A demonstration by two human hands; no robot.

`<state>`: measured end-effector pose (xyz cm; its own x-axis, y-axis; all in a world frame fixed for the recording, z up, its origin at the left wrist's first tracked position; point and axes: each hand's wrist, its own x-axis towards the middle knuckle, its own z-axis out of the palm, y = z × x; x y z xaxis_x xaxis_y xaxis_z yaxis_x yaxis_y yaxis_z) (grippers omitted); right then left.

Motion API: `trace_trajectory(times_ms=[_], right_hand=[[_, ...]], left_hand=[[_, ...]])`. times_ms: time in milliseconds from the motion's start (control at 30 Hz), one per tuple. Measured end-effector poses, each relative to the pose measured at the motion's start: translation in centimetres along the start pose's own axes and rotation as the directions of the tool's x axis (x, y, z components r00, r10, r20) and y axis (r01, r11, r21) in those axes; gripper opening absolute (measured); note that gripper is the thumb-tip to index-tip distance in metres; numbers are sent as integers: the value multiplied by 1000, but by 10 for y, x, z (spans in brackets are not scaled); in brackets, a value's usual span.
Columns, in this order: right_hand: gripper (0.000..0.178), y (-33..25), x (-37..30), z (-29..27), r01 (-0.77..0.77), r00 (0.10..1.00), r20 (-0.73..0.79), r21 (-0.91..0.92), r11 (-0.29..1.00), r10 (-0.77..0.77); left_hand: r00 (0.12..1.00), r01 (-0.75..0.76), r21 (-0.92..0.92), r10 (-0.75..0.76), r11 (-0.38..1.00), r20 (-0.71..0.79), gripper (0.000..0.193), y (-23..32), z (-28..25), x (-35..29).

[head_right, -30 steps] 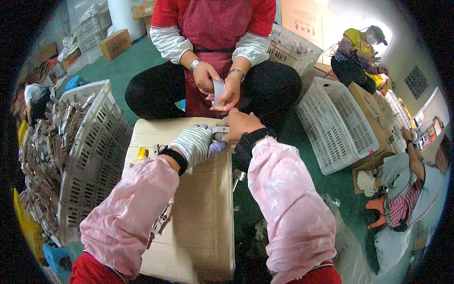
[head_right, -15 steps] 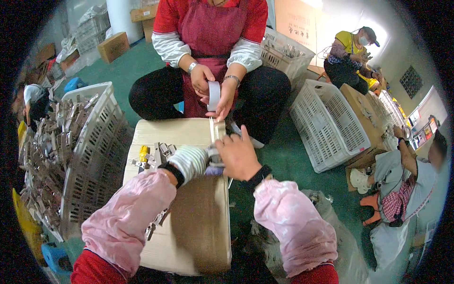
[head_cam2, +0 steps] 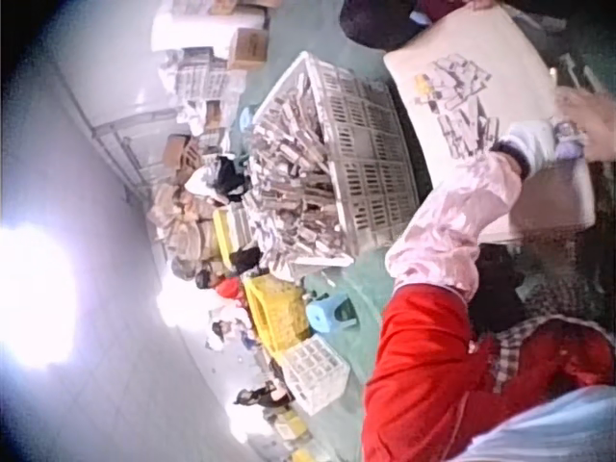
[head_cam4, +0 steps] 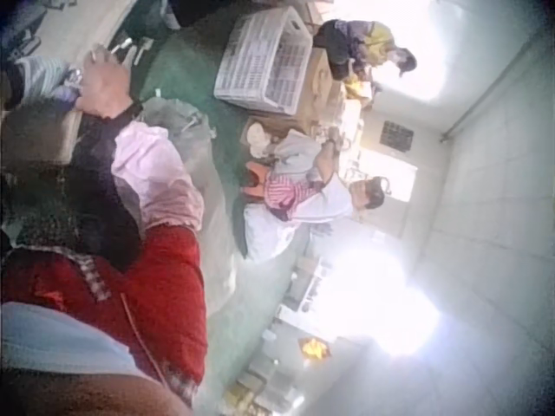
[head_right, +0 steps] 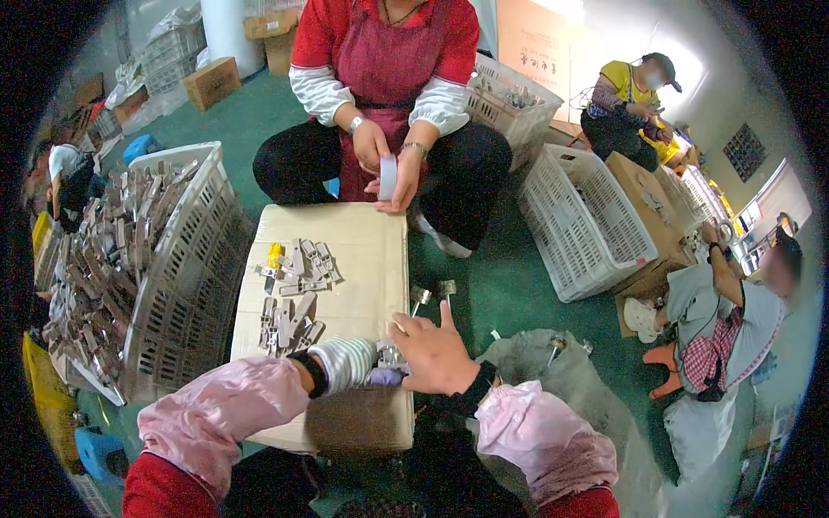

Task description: The recorder is assembling small metal mechanical components by sliding them onto a metal bar and arranging them on a box, while coworkers perform similar sorting tasks nearby.

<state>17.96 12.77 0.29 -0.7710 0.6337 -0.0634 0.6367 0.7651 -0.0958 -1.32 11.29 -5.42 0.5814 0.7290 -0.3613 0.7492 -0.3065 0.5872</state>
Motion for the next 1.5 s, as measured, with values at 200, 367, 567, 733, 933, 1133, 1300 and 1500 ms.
trace_trajectory(times_ms=[200,367,567,733,933,1133,1300,1500], right_hand=[[75,2,4,5,21,998,-58,-21,1000,-23],[72,28,30,2,-21,998,68,215,976,7],[75,63,56,8,-70,953,293,440,895,-70],[77,63,60,2,-35,959,274,353,935,-68],[77,29,39,-1,-48,996,-68,32,998,50],[74,52,61,-9,-168,981,120,128,978,152],[67,77,92,-5,-178,951,296,297,938,87],[77,90,100,-9,-225,921,378,309,924,97]], left_hand=[[959,-269,-385,208,883,-193,60,-16,-4,10],[1000,-14,-160,15,987,5,46,-12,-26,11],[943,-41,20,46,999,-330,34,14,-36,-5],[996,63,144,-53,988,-73,37,2,-44,19],[986,98,9,-96,995,-134,36,-17,-47,32],[966,123,-187,-161,975,-202,37,-32,-44,51],[877,-82,-175,-13,981,-481,40,-21,-35,32],[952,139,35,-124,990,-278,47,-18,-61,37]])
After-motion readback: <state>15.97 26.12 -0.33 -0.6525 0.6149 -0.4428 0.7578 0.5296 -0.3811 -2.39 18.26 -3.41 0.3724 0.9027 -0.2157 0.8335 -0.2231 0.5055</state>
